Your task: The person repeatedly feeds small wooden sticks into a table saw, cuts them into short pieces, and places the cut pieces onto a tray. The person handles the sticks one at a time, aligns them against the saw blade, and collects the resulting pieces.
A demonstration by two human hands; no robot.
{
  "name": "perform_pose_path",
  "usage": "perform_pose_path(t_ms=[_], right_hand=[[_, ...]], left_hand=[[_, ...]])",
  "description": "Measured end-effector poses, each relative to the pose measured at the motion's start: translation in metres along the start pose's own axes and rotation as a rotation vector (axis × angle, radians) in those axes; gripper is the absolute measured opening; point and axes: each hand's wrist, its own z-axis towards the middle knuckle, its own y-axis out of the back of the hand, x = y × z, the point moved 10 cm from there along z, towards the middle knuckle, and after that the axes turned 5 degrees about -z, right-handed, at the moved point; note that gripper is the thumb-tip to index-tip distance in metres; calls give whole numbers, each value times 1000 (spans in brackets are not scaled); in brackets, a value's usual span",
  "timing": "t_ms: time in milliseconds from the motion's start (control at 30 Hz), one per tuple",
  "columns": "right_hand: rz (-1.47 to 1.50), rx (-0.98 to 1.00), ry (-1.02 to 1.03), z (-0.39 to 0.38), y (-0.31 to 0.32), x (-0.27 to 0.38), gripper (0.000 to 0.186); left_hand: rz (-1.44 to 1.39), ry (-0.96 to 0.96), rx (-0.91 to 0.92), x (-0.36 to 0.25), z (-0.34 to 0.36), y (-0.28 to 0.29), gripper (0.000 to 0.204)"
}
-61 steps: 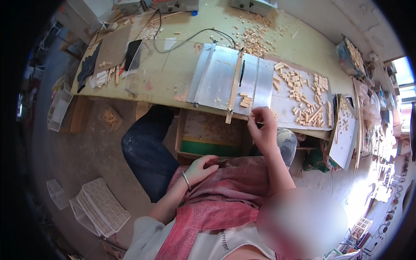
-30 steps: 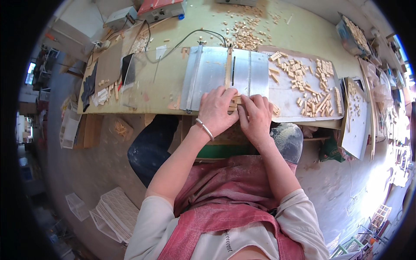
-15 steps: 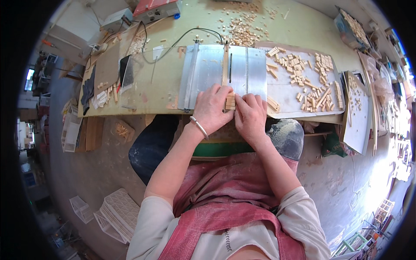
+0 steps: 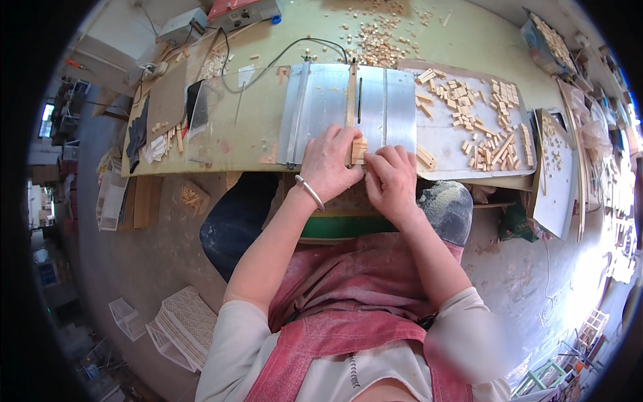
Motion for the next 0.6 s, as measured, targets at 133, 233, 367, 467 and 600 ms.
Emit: perform_pose_path(t_ms=[133,233,367,467,600], right_hand=[[0,31,36,16,12,1,33],[70,129,75,15,1,-9,37],[127,115,75,10,-7,-13,38],[120,65,77,8,-6,-12,36],[77,31,90,8,-2,-8,34]], left_hand=[[-14,-1,-3,2,0,1,51],[-30,19,31,2,1,-1,52],[-130,40,-4,7,-2,4,54],[-230,90,48,13,0,5,56],[-309,134,144,18,4,3,56]])
